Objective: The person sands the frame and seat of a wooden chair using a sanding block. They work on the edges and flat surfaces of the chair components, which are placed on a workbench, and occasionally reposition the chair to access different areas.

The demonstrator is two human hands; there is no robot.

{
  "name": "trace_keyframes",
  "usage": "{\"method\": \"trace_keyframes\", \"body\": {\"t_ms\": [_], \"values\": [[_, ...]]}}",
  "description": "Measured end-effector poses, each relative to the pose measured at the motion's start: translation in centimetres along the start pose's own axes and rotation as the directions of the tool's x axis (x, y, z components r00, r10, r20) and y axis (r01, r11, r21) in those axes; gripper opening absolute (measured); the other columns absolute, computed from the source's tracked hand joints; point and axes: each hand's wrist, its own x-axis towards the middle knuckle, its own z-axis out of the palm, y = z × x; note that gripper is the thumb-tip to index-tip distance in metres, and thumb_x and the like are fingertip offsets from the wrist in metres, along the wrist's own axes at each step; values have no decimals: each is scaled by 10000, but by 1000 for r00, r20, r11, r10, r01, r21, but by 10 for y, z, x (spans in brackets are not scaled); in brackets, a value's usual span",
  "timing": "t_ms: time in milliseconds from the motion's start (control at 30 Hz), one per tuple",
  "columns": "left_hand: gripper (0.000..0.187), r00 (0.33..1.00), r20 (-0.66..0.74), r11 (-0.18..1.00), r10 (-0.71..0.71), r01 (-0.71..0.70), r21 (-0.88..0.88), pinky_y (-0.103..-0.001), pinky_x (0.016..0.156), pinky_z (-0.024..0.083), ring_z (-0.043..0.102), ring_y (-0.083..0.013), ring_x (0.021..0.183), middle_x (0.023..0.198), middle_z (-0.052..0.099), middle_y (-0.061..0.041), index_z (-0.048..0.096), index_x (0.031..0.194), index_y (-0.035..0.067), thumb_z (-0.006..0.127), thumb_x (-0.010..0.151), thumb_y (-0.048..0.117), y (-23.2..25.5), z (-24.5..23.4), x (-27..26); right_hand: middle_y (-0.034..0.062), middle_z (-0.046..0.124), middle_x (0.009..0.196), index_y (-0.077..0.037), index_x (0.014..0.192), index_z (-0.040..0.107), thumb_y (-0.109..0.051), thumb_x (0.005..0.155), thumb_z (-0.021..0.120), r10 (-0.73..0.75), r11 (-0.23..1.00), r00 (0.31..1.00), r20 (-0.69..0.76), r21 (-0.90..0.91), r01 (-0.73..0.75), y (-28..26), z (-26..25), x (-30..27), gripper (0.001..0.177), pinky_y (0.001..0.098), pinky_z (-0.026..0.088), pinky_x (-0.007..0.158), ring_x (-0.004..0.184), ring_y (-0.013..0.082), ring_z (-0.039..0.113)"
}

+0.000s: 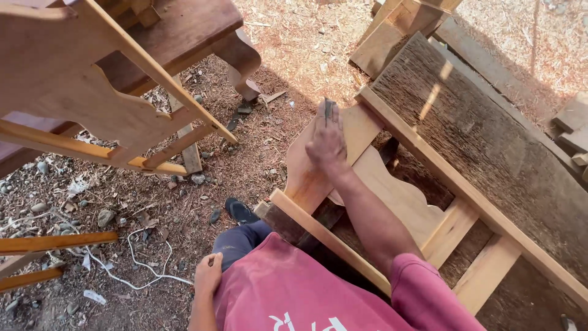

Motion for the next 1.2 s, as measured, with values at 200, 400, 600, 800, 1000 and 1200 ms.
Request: {"method": "trace_keyframes", "body": {"t_ms": [200, 400, 600, 800, 1000, 1200], "values": [[479, 997, -22, 997, -78, 78, 14, -436, 1071, 461, 658, -311, 1205, 1277, 737, -130, 755, 1229, 134, 553, 967, 480, -1, 2, 2, 266, 75, 1692, 56, 1611, 95, -207, 781, 661, -358, 933, 931, -71, -54, 355, -21, 45, -92, 1039, 507, 106, 1289, 1586, 395, 62], [503, 1000, 10, 998, -2, 1, 68, -439, 1085, 442, 632, -319, 1214, 1295, 705, -152, 723, 1236, 113, 531, 968, 492, -4, 3, 9, 189, 173, 1698, -12, 1609, 180, 93, 794, 546, -169, 985, 979, -114, 17, 172, 33, -1, -11, 899, 449, 151, 1315, 1571, 349, 183], [529, 1000, -16, 997, -12, 13, 70, -467, 1080, 450, 639, -351, 1240, 1302, 723, -149, 732, 1260, 122, 546, 949, 507, -19, 12, 19, 307, 155, 1668, 124, 1576, 175, 84, 804, 513, -284, 958, 920, -270, -51, 281, 1, 41, -83, 844, 578, 177, 1300, 1544, 508, 187], [518, 1000, -3, 998, -1, 1, 56, -450, 1055, 457, 652, -358, 1204, 1260, 731, -190, 743, 1232, 75, 558, 962, 476, -25, 9, 16, 191, 327, 1666, 11, 1582, 314, -196, 966, 499, -320, 944, 919, -230, -161, 289, 29, 25, -70, 676, 664, 317, 1131, 1536, 366, 339], [523, 999, -9, 999, 40, -40, -11, -434, 1078, 444, 653, -339, 1213, 1270, 731, -178, 716, 1263, 47, 588, 954, 449, -16, 14, 15, 207, -2, 1709, -23, 1605, -27, -144, 1048, 338, 93, 994, 993, -77, -47, -97, -4, -15, -51, 677, 508, 24, 1307, 1597, 359, 55], [537, 1000, -7, 997, -15, 16, 75, -461, 1088, 433, 621, -367, 1243, 1309, 711, -177, 707, 1292, 86, 536, 981, 489, -17, 11, 13, 259, 185, 1671, 50, 1602, 150, -222, 612, 696, -145, 965, 987, 66, -212, 156, 5, 36, -107, 1162, 533, 57, 1268, 1560, 394, 151]]}}
